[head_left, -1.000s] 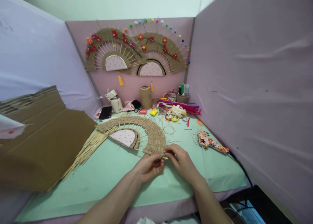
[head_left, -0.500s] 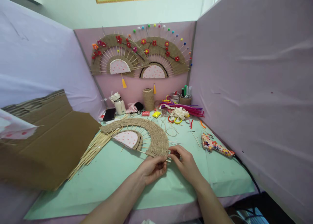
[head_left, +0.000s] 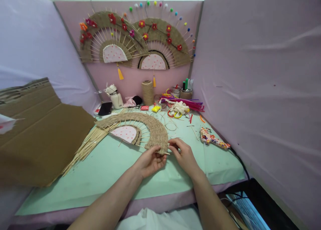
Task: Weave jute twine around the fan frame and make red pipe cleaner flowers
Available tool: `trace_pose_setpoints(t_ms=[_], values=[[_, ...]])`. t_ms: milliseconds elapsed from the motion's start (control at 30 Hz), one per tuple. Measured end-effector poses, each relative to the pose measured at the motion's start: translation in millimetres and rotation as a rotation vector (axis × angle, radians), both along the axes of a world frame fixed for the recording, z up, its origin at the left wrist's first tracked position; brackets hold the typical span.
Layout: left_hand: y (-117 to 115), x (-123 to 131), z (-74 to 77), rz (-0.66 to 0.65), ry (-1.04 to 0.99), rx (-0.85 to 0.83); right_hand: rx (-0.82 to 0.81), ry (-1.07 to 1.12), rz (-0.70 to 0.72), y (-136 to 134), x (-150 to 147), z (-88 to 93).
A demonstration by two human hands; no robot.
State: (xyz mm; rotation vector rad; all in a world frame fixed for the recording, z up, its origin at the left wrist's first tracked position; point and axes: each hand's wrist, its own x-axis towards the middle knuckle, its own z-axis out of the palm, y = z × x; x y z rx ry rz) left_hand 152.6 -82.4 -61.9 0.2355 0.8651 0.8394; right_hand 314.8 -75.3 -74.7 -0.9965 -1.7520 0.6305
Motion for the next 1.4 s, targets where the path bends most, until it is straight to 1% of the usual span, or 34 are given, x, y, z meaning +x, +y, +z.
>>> trace_pose_setpoints(t_ms=[133,300,467,533,667,767,867,967,1033,1133,1200,1267,1333,1400], values=[[-0.5,-0.4,-3.1,0.004,-0.001,0.022,-0.035,-0.012,-0.035,5.1,-0.3,2.3],[-3.0,0.2,0.2,0.030,-0.011,0.023,-0.115,-0.012,-0.090,14.1,-1.3,2.5],[-5.2,0.3,3.0,0.026,-0.023,0.022,-0.106,-0.004,-0.111,17.0,-2.2,0.6],[-5.2,-0.1,2.6,0.025,-0.033,0.029,-0.167,0.021,-0.090,17.8,-2.4,-0.6],[-6.0,-0.6,1.2,0.014,-0.044,0.046,-0.391,0.190,0.046,19.2,-5.0,-1.3],[-9.5,-3.1,3.1,0.023,-0.048,0.059,-0.480,0.306,0.080,18.8,-8.1,1.9],[-13.8,-14.8,8.7,0.129,-0.084,0.088,-0.500,0.337,0.072,17.7,-10.0,6.6],[-13.4,-39.9,15.7,0.319,-0.098,0.081,-0.516,0.342,0.069,17.1,-10.9,10.6],[-8.0,-60.4,19.8,0.464,-0.093,0.101,-0.523,0.345,0.077,16.7,-11.7,12.8],[7.7,-86.4,23.2,0.624,-0.067,0.132,-0.530,0.344,0.088,15.4,-13.7,15.2],[20.5,-96.9,22.5,0.661,-0.030,0.146,-0.536,0.337,0.088,14.4,-14.9,16.5],[31.7,-102.4,19.5,0.670,0.022,0.154,-0.543,0.335,0.090,13.7,-15.2,17.9],[38.5,-105.1,16.4,0.693,0.067,0.152,-0.547,0.347,0.102,13.2,-14.7,21.0],[40.2,-107.0,16.3,0.711,0.084,0.165,-0.555,0.378,0.138,12.4,-13.7,27.1]])
